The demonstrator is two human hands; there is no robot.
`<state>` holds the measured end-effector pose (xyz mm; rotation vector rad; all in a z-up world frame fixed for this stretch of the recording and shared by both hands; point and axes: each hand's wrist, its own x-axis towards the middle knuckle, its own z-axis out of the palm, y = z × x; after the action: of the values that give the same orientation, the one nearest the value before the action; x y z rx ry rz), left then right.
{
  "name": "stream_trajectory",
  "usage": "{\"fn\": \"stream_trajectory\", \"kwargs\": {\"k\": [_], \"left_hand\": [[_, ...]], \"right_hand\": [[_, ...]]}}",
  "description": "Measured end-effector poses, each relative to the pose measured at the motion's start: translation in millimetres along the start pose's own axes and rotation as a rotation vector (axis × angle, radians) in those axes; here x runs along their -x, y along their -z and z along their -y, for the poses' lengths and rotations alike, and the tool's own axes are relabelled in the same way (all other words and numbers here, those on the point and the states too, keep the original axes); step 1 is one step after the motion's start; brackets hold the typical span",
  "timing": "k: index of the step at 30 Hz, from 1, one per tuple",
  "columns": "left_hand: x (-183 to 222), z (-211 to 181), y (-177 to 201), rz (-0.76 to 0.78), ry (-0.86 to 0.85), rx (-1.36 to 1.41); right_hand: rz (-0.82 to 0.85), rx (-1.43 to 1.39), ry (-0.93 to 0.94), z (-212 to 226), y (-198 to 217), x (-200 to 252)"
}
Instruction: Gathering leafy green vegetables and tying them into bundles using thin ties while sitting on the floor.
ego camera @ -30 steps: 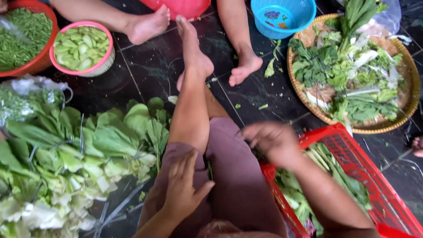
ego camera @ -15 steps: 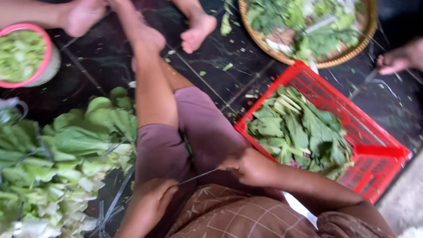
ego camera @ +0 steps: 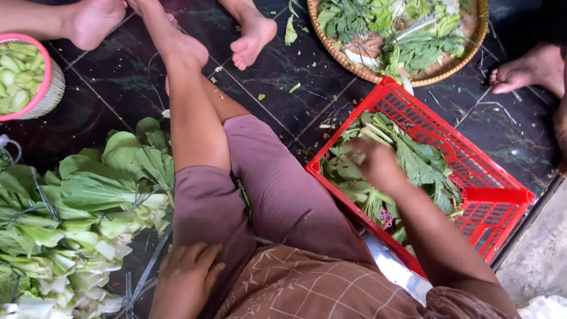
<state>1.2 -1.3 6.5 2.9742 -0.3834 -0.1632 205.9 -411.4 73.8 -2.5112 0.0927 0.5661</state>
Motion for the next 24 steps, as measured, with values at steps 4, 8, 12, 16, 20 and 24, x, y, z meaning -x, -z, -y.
{"fn": "stream_trajectory", "kwargs": {"k": [4,8,12,16,20,24], "left_hand": [[-1.1,-3.2,11.2,-0.088,0.035,-0.023],[-1.6,-7.7,24.0,-0.194,0.022,-0.023],[-4.6,-9.3,32.0,-0.2,0.007,0.0],[-5.3,-9.4,34.3,-0.196,-0.001,-0.011],[-2.6,-6.3,35.6,-0.2,0.004,0.007],[-2.7,-4.5,33.4,-0.167,0.018,0.004]], "right_hand": [[-0.215,0.233,-0.097,-129.6,-19.9,-94.8],[-0.093,0.478,-0.32,-168.8,-37.8,-126.1],[-0.077,0.554,-0.301,-180.6,-46.8,-139.2],[0.022,0.377,-0.43,-142.1,-17.4,-111.1],[-0.041,0.092,-0.386,-159.5,4.6,-97.0],[-0.168,-0.014,-0.278,-200.8,25.5,-84.8]]}}
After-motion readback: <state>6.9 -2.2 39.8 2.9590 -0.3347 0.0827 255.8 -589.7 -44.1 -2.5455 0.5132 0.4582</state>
